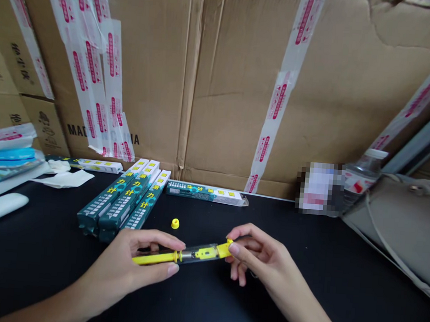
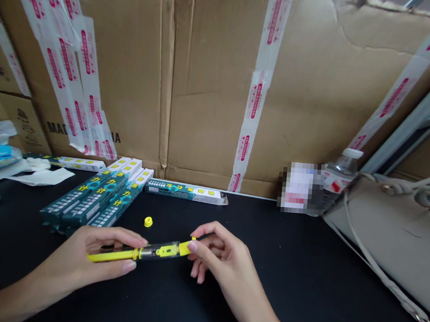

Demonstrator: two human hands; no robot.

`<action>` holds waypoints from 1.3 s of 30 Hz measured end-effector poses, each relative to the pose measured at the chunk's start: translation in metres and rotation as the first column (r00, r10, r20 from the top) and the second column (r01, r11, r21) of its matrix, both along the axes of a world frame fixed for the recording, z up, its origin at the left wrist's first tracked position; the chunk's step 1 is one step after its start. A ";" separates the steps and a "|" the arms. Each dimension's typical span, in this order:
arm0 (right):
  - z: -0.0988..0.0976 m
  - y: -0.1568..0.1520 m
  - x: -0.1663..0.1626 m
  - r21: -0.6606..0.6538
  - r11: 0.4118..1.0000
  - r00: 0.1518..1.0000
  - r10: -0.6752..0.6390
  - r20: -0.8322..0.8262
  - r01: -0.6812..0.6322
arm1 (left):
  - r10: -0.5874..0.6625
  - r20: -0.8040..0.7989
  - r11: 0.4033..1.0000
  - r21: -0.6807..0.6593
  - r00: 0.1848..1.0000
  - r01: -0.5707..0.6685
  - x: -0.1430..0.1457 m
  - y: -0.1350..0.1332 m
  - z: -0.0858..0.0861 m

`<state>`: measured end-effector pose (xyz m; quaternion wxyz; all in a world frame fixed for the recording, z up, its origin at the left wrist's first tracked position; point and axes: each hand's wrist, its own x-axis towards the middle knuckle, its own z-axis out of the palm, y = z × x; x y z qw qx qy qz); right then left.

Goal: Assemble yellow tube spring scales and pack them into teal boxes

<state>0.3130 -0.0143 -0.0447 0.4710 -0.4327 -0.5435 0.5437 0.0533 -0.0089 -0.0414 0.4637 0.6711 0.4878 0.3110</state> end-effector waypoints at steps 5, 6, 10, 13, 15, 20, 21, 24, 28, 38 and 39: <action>0.002 -0.002 0.001 -0.039 0.999 1.000 0.010 -0.009 -0.011 | 0.012 -0.004 1.000 -0.008 1.000 -0.012 -0.001 0.000 0.002; 0.002 -0.002 0.001 -0.049 0.999 1.000 0.017 -0.014 -0.017 | 0.019 -0.001 1.000 -0.012 1.000 -0.019 -0.001 0.000 0.003; 0.001 -0.003 0.002 -0.059 0.997 0.999 0.044 -0.012 -0.044 | 0.030 0.032 0.999 -0.019 0.999 -0.029 0.000 0.001 0.005; -0.001 -0.001 0.003 -0.058 0.997 0.998 0.059 0.002 -0.059 | 0.035 0.043 0.999 -0.013 0.998 -0.035 0.000 0.001 0.004; -0.001 -0.001 0.002 -0.069 0.995 0.998 0.068 0.016 -0.066 | 0.034 0.034 0.999 -0.005 0.999 -0.033 0.000 0.000 0.003; -0.002 0.000 0.002 -0.079 0.995 0.997 0.066 0.033 -0.063 | 0.005 -0.014 1.000 0.022 1.000 -0.005 0.000 -0.001 0.004; -0.002 0.000 0.002 -0.070 0.996 0.997 0.066 0.042 -0.063 | 0.005 -0.016 1.000 0.027 1.000 -0.004 0.000 -0.001 0.004; -0.002 0.001 0.003 -0.055 0.996 0.997 0.068 0.038 -0.066 | 0.014 -0.006 0.999 0.037 1.000 -0.014 0.000 0.001 0.003; -0.005 0.000 0.002 -0.045 0.995 0.996 0.083 -0.037 -0.085 | 0.011 0.065 0.999 0.033 0.998 -0.014 0.001 -0.001 0.001; -0.009 -0.006 -0.006 -0.068 0.993 0.994 0.099 0.042 -0.096 | 0.001 -0.032 1.000 0.031 0.999 0.000 0.002 -0.003 0.003; -0.008 -0.006 -0.006 -0.057 0.995 0.996 0.086 0.038 -0.084 | 0.007 -0.075 0.999 0.035 0.997 -0.004 0.002 -0.002 0.004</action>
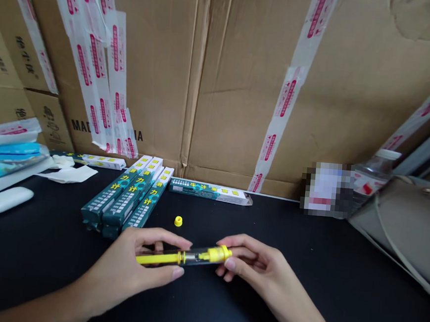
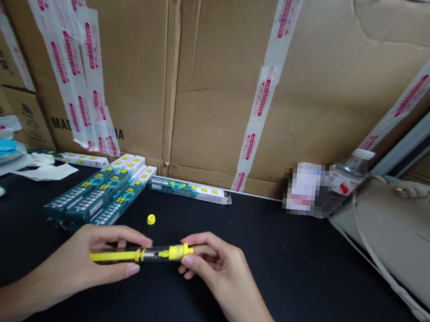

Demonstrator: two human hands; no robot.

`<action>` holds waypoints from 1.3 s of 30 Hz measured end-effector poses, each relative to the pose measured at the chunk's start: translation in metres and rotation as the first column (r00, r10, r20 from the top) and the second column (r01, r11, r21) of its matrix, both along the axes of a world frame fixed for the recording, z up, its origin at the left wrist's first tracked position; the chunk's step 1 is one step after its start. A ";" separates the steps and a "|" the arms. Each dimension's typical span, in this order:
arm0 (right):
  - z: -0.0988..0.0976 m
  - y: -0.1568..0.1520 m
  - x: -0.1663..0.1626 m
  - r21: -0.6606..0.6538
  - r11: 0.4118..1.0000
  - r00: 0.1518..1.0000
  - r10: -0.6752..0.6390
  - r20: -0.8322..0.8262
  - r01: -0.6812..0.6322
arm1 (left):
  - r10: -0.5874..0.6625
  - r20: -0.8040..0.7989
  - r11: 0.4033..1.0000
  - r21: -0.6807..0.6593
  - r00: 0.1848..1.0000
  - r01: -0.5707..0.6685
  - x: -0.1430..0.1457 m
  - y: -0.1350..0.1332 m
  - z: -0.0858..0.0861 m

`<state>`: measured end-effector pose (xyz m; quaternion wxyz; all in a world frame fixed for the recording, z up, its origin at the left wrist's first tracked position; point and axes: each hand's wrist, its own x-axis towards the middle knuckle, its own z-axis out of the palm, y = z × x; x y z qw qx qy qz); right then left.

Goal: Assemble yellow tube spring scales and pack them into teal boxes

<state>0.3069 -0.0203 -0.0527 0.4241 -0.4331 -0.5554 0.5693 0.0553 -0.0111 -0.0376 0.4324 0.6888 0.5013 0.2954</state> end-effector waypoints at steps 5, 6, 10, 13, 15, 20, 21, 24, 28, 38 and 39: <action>0.003 -0.001 -0.003 0.046 0.997 0.997 -0.065 -0.041 0.067 | 0.008 -0.012 0.996 -0.085 1.000 -0.009 0.001 0.001 -0.001; 0.003 -0.002 -0.004 0.060 0.995 0.996 -0.071 -0.056 0.075 | 0.000 0.014 0.994 -0.110 1.000 0.001 0.002 0.001 -0.001; 0.006 -0.006 -0.001 0.065 0.998 0.997 -0.007 -0.070 0.011 | -0.016 0.165 0.987 -0.155 0.986 0.042 0.002 0.004 -0.001; 0.007 -0.007 0.004 0.056 0.997 0.990 0.057 -0.127 -0.050 | 0.016 0.218 0.985 -0.174 0.976 0.022 0.000 0.004 0.004; 0.004 -0.003 0.005 0.106 0.994 0.990 0.020 -0.139 -0.005 | 0.059 0.224 0.978 -0.209 0.973 -0.011 0.000 0.003 0.009; -0.008 0.020 -0.009 0.496 0.867 0.901 -0.246 0.358 0.040 | 0.081 0.294 0.974 -0.225 0.952 -0.013 0.000 0.000 0.013; -0.009 0.025 -0.015 0.527 0.850 0.883 -0.245 0.399 -0.002 | 0.075 0.313 0.973 -0.230 0.947 -0.001 0.000 0.000 0.011; -0.008 0.036 -0.036 0.563 0.817 0.872 -0.183 0.455 -0.122 | 0.066 0.363 0.966 -0.258 0.929 0.032 -0.002 0.003 0.004; -0.003 0.051 -0.057 0.551 0.805 0.875 -0.085 0.476 -0.222 | 0.061 0.443 0.958 -0.279 0.895 0.072 -0.006 0.008 -0.002; -0.003 0.037 -0.024 0.310 0.946 0.975 -0.146 0.167 0.088 | 0.146 0.619 0.917 -0.378 0.772 0.129 -0.001 0.005 0.011; 0.000 0.030 -0.020 0.284 0.952 0.979 -0.157 0.129 0.115 | 0.160 0.620 0.911 -0.392 0.768 0.126 -0.001 0.004 0.011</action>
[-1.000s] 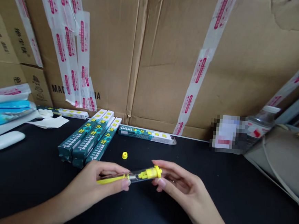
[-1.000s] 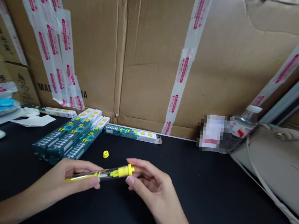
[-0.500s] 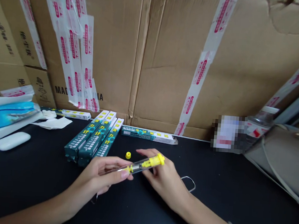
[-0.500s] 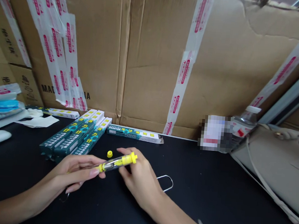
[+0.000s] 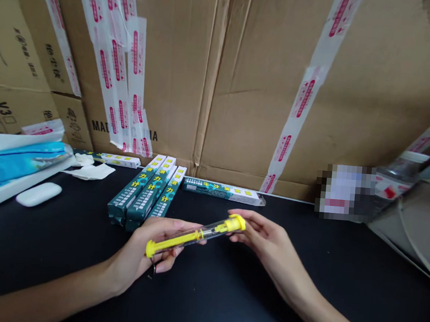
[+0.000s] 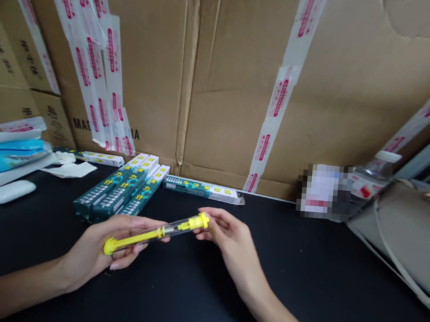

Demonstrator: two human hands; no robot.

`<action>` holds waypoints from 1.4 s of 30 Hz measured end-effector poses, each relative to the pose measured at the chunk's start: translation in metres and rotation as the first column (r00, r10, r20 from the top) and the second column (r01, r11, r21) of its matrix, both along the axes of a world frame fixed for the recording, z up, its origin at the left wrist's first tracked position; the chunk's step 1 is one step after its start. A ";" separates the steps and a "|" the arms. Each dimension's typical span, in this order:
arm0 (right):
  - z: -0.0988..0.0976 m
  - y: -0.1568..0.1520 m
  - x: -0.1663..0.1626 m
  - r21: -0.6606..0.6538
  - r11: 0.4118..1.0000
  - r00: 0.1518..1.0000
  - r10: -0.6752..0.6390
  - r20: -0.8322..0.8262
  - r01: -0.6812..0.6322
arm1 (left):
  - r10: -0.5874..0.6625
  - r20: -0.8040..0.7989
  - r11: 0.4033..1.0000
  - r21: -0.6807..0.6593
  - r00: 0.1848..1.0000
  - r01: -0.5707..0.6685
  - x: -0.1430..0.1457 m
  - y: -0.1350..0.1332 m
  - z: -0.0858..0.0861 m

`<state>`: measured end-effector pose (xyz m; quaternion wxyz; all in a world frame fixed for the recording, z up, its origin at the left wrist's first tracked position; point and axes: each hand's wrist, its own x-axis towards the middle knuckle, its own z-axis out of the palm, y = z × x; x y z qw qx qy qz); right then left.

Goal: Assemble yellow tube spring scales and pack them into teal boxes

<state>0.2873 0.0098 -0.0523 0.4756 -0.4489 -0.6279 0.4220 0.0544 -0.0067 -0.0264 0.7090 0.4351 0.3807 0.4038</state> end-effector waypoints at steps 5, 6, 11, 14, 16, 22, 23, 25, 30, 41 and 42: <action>0.014 -0.025 0.007 -0.325 0.945 0.850 -0.148 -0.506 -0.029 | 0.001 0.017 0.999 -0.051 1.000 0.000 -0.003 0.000 -0.002; 0.016 -0.027 0.006 -0.338 0.940 0.830 -0.153 -0.536 -0.045 | -0.012 0.018 0.999 -0.050 1.000 0.013 -0.004 0.000 -0.002; 0.018 -0.032 0.003 -0.292 0.955 0.838 -0.123 -0.531 -0.045 | -0.070 0.061 0.996 -0.059 0.996 0.074 -0.007 0.002 -0.001; 0.018 -0.034 0.005 -0.276 0.961 0.855 -0.112 -0.507 -0.037 | -0.106 0.081 0.991 -0.074 0.991 0.112 -0.007 0.002 0.002; 0.018 -0.035 0.006 -0.280 0.959 0.854 -0.116 -0.508 -0.036 | -0.111 0.097 0.989 -0.085 0.989 0.120 -0.007 0.002 0.003; 0.017 -0.036 0.007 -0.286 0.958 0.841 -0.132 -0.525 -0.029 | -0.077 0.075 0.990 -0.112 0.994 0.085 -0.008 0.001 -0.001; 0.017 -0.036 0.006 -0.282 0.959 0.844 -0.128 -0.520 -0.028 | -0.040 0.054 0.994 -0.103 0.998 0.045 -0.008 0.000 -0.002; 0.017 -0.037 0.006 -0.264 0.964 0.853 -0.114 -0.510 -0.029 | 0.037 0.010 0.997 -0.073 0.999 -0.036 -0.006 -0.002 -0.003; 0.019 -0.037 0.004 -0.223 0.975 0.868 -0.112 -0.484 0.002 | 0.130 -0.063 0.989 -0.060 0.990 -0.134 -0.001 -0.009 0.002; 0.020 -0.036 0.006 -0.216 0.971 0.915 -0.175 -0.362 0.101 | 0.117 -0.092 0.991 -0.059 0.989 -0.123 -0.004 -0.005 -0.003; 0.020 -0.036 0.006 -0.214 0.972 0.917 -0.171 -0.361 0.097 | 0.121 -0.098 0.990 -0.059 0.988 -0.127 -0.003 -0.006 -0.002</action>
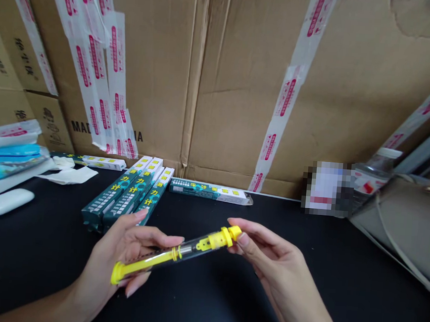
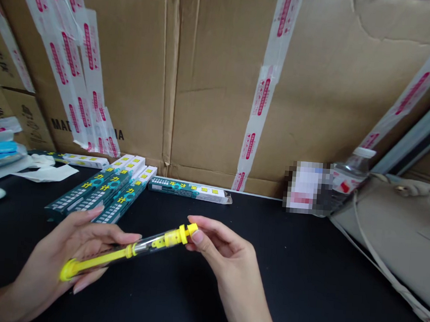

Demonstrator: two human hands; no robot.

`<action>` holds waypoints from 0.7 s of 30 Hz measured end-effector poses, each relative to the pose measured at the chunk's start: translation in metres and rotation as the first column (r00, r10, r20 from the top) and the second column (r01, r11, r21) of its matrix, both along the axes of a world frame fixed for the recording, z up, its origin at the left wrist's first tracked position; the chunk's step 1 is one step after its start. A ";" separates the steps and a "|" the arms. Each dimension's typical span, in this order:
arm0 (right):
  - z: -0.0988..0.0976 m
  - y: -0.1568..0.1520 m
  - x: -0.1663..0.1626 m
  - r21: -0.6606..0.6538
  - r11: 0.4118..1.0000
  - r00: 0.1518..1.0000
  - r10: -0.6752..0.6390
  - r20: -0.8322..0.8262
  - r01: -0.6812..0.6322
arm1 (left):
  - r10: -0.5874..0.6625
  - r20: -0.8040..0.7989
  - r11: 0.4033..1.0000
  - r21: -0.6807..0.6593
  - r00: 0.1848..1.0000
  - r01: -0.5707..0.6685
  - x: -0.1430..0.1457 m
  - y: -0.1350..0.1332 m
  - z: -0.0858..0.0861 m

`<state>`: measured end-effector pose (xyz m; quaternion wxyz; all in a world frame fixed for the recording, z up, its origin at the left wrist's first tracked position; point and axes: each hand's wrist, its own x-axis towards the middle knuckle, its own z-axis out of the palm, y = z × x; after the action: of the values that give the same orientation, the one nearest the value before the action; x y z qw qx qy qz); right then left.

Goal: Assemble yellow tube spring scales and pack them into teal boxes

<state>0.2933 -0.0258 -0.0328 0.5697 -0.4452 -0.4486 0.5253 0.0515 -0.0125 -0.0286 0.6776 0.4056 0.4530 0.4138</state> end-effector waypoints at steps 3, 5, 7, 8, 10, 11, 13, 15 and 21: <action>-0.001 0.002 0.000 0.001 1.000 1.000 0.019 0.013 -0.019 | -0.002 -0.022 1.000 -0.013 1.000 0.002 0.001 -0.001 0.002; -0.001 0.002 0.000 -0.002 1.000 0.999 0.026 0.039 -0.026 | -0.001 -0.030 1.000 -0.019 1.000 0.000 0.002 -0.001 0.003; -0.001 0.001 0.000 -0.002 1.000 0.998 0.029 0.058 -0.029 | 0.012 -0.028 1.000 -0.021 1.000 -0.012 0.002 -0.001 0.003; -0.001 0.000 0.000 -0.004 1.000 0.998 0.031 0.057 -0.031 | 0.017 -0.024 1.000 -0.021 1.000 -0.018 0.002 0.000 0.002; -0.001 -0.002 0.000 -0.014 0.999 0.999 0.035 0.036 -0.034 | 0.011 -0.020 1.000 -0.022 1.000 -0.011 0.002 0.001 0.001; -0.001 -0.003 -0.001 -0.023 0.999 0.999 0.035 0.021 -0.034 | 0.008 -0.021 1.000 -0.020 1.000 -0.008 0.003 0.001 0.001; -0.002 -0.003 -0.002 -0.048 0.998 1.000 0.026 -0.008 -0.026 | 0.003 -0.032 1.000 -0.012 0.999 -0.003 0.003 0.001 0.000; -0.003 -0.003 -0.005 -0.070 0.997 1.000 0.009 -0.027 -0.011 | 0.001 -0.047 1.000 0.008 0.999 0.000 0.004 0.001 -0.001; -0.004 -0.001 -0.015 -0.074 0.997 0.987 0.024 -0.159 -0.037 | -0.002 -0.011 0.998 0.069 1.000 0.002 0.002 -0.002 -0.006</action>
<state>0.2782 -0.0272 -0.0369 0.5777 -0.4169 -0.3883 0.5845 0.0537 -0.0148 -0.0347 0.6611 0.4315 0.4415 0.4264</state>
